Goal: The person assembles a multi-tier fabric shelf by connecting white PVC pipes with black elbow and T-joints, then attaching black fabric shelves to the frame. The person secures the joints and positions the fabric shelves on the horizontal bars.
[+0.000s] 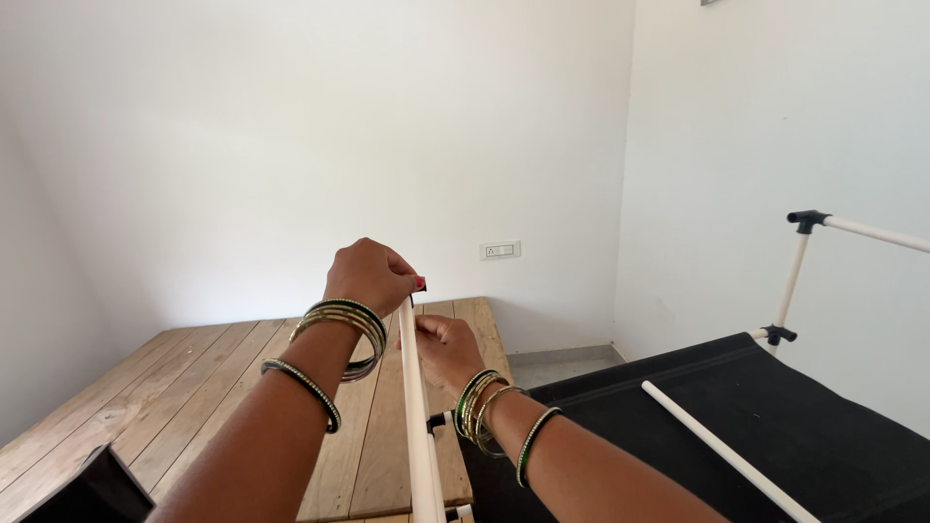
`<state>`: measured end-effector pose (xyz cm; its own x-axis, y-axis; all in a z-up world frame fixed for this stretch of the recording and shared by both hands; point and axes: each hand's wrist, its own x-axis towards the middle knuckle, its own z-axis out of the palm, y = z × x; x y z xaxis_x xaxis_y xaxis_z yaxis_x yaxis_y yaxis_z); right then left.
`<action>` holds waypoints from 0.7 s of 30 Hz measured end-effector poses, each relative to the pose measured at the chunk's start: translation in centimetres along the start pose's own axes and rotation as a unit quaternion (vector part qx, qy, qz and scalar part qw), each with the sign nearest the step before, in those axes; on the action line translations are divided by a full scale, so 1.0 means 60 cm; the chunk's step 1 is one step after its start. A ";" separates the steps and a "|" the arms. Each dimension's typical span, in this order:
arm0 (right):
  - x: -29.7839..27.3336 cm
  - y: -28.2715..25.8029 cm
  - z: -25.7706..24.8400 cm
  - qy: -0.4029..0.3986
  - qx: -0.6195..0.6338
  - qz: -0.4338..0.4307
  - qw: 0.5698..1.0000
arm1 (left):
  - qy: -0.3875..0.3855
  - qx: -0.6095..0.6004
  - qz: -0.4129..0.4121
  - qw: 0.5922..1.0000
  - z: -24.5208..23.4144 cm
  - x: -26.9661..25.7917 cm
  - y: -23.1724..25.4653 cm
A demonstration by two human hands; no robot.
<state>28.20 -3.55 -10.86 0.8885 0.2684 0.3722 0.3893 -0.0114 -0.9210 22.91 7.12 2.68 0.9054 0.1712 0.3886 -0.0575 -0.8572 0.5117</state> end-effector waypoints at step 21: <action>-0.076 0.040 -0.126 0.022 -0.148 0.043 0.988 | 0.033 -0.037 -0.020 0.999 0.006 -0.035 0.008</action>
<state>26.94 -12.09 -13.89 0.9287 0.2117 0.3043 0.3597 -0.3161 -0.8779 21.14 6.18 1.85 0.8779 0.2390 0.4149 -0.0545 -0.8109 0.5826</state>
